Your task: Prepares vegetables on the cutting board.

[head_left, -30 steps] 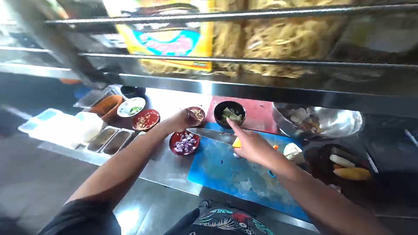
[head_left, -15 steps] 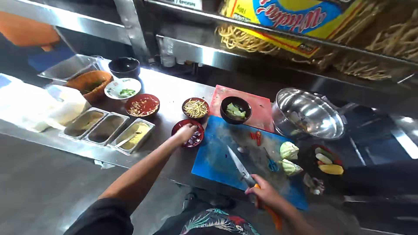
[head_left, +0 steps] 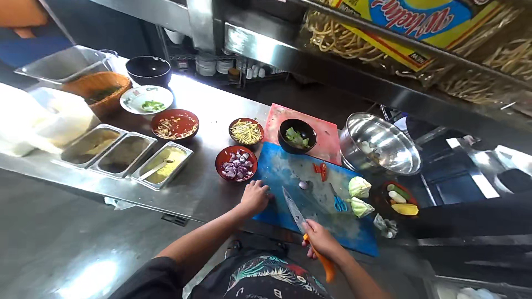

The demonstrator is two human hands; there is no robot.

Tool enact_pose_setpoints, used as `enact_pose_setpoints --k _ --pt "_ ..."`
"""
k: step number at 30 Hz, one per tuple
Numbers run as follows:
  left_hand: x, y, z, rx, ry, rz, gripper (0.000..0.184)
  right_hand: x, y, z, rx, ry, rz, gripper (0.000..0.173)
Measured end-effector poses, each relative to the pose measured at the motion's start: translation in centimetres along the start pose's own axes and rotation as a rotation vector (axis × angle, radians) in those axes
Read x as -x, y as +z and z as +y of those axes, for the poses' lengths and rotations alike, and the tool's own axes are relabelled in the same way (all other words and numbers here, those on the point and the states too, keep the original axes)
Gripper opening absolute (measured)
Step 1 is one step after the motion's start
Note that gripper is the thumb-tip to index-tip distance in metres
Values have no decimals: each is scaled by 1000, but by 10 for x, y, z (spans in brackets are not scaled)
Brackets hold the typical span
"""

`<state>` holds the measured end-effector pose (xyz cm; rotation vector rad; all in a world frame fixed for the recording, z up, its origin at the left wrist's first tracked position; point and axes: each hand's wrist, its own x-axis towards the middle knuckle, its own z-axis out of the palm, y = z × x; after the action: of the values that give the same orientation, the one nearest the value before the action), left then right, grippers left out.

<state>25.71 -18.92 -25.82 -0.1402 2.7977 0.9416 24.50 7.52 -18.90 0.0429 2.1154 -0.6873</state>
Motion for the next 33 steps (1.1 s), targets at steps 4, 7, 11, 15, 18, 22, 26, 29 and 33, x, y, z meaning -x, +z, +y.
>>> enact_pose_setpoints --k 4,7,11,15,18,22,26,29,33 --pt "15 0 15 277 19 -73 34 -6 3 2 -179 -92 -3 39" --pt "12 15 38 647 -147 -164 46 -1 -1 -8 -275 -196 8 33" --pt "5 17 64 880 -239 -264 36 4 -4 -15 -346 -237 29 33" --pt "-5 9 79 904 -278 -287 27 9 -16 -7 -431 -228 70 32" --pt "-15 1 94 626 -152 -123 25 14 -33 6 -429 -222 122 35" --pt "-33 6 134 270 280 18 20 14 -55 26 -470 -214 118 33" --pt "-63 29 172 113 490 -9 21 16 -86 47 -590 -222 102 34" --pt "-86 47 205 -3 677 -42 21 14 -118 72 -605 -215 116 35" --pt "-151 48 258 -258 878 -76 24 19 -159 107 -793 -245 165 38"
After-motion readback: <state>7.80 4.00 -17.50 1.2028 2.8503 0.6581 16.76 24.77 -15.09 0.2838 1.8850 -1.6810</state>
